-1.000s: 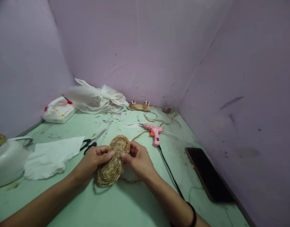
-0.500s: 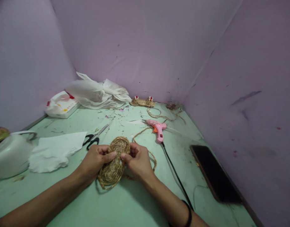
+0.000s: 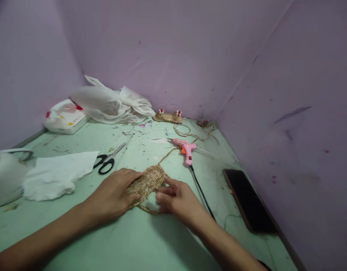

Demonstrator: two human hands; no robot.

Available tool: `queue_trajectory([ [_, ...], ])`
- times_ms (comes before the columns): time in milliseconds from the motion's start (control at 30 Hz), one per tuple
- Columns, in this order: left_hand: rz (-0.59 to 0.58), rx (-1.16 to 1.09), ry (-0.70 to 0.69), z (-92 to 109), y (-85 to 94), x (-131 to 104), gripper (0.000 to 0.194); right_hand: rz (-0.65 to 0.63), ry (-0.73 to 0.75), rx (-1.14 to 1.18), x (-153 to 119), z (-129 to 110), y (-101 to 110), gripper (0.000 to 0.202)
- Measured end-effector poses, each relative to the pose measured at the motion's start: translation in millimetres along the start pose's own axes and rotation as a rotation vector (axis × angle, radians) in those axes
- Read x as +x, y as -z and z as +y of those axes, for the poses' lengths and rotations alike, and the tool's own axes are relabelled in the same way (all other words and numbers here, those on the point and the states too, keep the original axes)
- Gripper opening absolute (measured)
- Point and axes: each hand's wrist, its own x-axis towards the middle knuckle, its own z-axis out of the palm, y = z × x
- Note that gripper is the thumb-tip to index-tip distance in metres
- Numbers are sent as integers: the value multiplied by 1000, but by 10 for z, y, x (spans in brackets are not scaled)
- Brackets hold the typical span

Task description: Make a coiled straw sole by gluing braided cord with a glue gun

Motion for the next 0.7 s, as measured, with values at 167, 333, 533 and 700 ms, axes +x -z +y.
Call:
queue_trajectory([
  [167, -25, 57, -4, 60, -15, -19, 33, 170, 620, -860, -37, -188, 210, 12],
  [333, -2, 79, 88, 32, -1, -11, 18, -257, 1070, -1160, 359, -257, -15, 20],
  [533, -38, 42, 63, -21, -16, 34, 15, -267, 1257, -1047, 491, -18, -57, 25],
  [700, -45, 14, 4, -51, -49, 66, 11, -116, 1334, -1016, 480, 118, -89, 26],
])
